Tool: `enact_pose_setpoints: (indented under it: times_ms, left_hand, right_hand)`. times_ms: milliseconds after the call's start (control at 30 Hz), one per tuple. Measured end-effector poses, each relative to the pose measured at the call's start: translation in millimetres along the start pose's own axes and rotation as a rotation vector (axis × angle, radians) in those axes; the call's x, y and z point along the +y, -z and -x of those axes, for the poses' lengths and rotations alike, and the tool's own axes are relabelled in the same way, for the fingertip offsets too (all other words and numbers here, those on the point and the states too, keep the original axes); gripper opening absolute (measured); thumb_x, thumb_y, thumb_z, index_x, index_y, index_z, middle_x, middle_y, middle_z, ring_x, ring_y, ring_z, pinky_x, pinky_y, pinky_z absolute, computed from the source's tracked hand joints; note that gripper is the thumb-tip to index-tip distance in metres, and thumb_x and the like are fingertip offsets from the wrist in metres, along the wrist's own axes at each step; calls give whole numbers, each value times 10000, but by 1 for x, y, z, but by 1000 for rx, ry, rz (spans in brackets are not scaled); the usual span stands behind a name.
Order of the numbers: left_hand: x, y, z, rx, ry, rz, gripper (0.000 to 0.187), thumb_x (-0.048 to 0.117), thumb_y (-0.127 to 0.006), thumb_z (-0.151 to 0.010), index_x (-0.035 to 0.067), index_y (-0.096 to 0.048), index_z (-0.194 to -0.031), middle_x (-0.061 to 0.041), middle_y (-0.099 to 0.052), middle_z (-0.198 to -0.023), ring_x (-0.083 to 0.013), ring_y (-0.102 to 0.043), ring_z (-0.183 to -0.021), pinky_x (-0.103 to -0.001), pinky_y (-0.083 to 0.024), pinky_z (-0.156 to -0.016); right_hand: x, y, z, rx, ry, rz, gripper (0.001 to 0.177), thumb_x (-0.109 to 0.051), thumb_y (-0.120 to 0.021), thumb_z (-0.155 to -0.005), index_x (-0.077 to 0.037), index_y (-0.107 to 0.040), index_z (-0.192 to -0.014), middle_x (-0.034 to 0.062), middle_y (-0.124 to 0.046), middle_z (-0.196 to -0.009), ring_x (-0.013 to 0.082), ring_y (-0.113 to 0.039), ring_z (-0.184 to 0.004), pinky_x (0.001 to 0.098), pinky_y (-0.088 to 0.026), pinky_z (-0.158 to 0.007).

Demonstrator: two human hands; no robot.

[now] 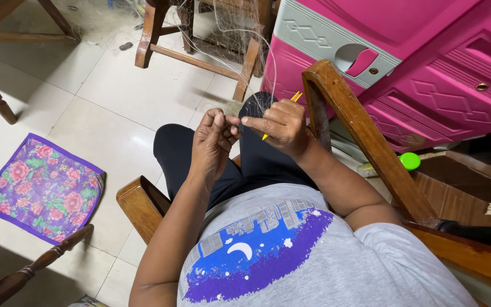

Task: Repairing a fine-mesh fishing net using a netting needle and scissors

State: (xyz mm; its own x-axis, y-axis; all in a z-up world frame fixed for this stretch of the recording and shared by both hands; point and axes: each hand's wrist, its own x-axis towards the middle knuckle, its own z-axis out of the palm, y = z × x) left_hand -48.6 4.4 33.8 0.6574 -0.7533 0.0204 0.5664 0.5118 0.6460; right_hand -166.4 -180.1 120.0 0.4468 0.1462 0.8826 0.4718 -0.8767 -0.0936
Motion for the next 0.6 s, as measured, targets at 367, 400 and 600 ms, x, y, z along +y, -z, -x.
enact_pose_setpoints:
  times_ms: [367, 400, 600]
  left_hand:
    - [9, 15, -16, 73, -208, -50, 103, 256, -611, -1291, 156, -588, -1305, -49, -779, -1079, -208, -842, -1208, -408, -686, -1144]
    - [15, 17, -20, 91, -260, -57, 114, 265, -607, -1293, 155, -583, -1306, -27, -758, -1051, -233, -849, -1266, -447, -683, -1199]
    - [38, 10, -27, 46, -372, -40, 119, 250, -580, -1302, 141, -541, -1328, -24, -668, -964, -350, -883, -1233, -599, -712, -1165]
  right_hand:
    - [10, -9, 10, 58, -572, -482, 176, -109, -879, -1117, -30, -867, -1273, 23, -670, -782, 117, -578, -659, 308, -506, -630]
    - [14, -9, 14, 35, -691, -585, 207, -56, -802, -1154, -13, -809, -1357, 26, -680, -833, 64, -538, -699, 261, -473, -640]
    - [-2, 5, -15, -15, -698, -603, 167, -22, -780, -1164, 4, -829, -1321, 60, -715, -847, 91, -577, -692, 266, -469, -627]
